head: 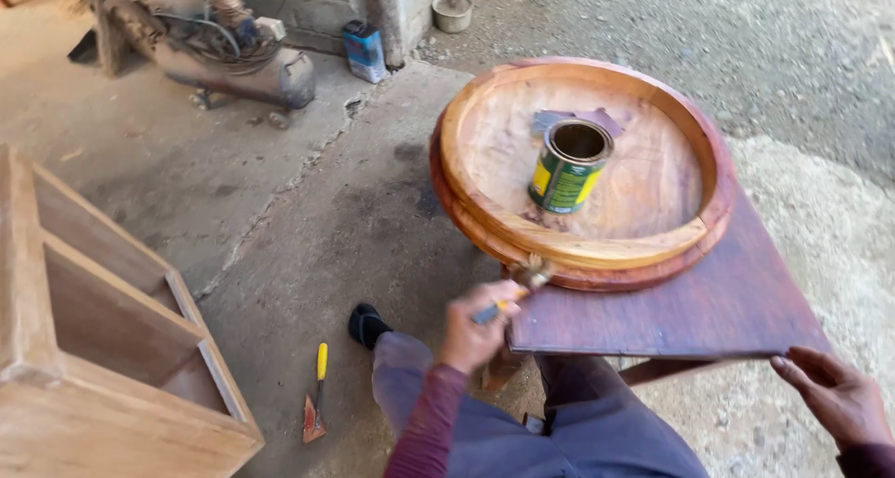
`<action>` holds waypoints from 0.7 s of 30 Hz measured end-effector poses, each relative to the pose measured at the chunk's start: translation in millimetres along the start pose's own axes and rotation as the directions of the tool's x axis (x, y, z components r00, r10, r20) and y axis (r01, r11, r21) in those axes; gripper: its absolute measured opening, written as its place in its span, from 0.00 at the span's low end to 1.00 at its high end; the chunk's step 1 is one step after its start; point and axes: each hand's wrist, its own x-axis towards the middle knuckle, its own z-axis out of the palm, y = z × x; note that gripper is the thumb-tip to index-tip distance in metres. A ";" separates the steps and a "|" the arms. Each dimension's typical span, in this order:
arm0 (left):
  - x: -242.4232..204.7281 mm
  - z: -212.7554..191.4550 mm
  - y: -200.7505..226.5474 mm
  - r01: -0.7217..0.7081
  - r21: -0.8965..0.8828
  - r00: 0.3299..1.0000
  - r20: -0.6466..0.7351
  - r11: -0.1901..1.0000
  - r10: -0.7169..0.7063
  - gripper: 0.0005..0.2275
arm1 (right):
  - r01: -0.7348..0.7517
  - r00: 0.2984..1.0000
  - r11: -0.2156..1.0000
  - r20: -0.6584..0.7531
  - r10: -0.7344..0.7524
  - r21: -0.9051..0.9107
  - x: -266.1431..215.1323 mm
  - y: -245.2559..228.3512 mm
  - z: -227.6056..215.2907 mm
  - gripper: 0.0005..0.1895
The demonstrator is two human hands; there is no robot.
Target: Applying stain to the edges and sanding the surface of a wooden tabletop in a workshop.
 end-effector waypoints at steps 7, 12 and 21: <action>48.9 -39.3 -23.6 0.018 0.266 0.995 -0.096 0.964 0.008 0.08 | -0.018 0.999 0.997 -0.028 0.020 0.071 -19.8 29.4 -11.3 0.31; 13.4 25.6 18.4 -0.166 0.471 0.986 0.092 0.867 0.138 0.12 | -0.079 0.995 0.986 -0.047 0.087 0.149 -29.3 45.0 -13.6 0.30; -14.9 164.4 57.0 -0.224 0.440 0.972 0.170 0.869 0.165 0.18 | -0.066 0.997 0.977 -0.027 0.073 0.203 -39.0 34.2 -10.3 0.28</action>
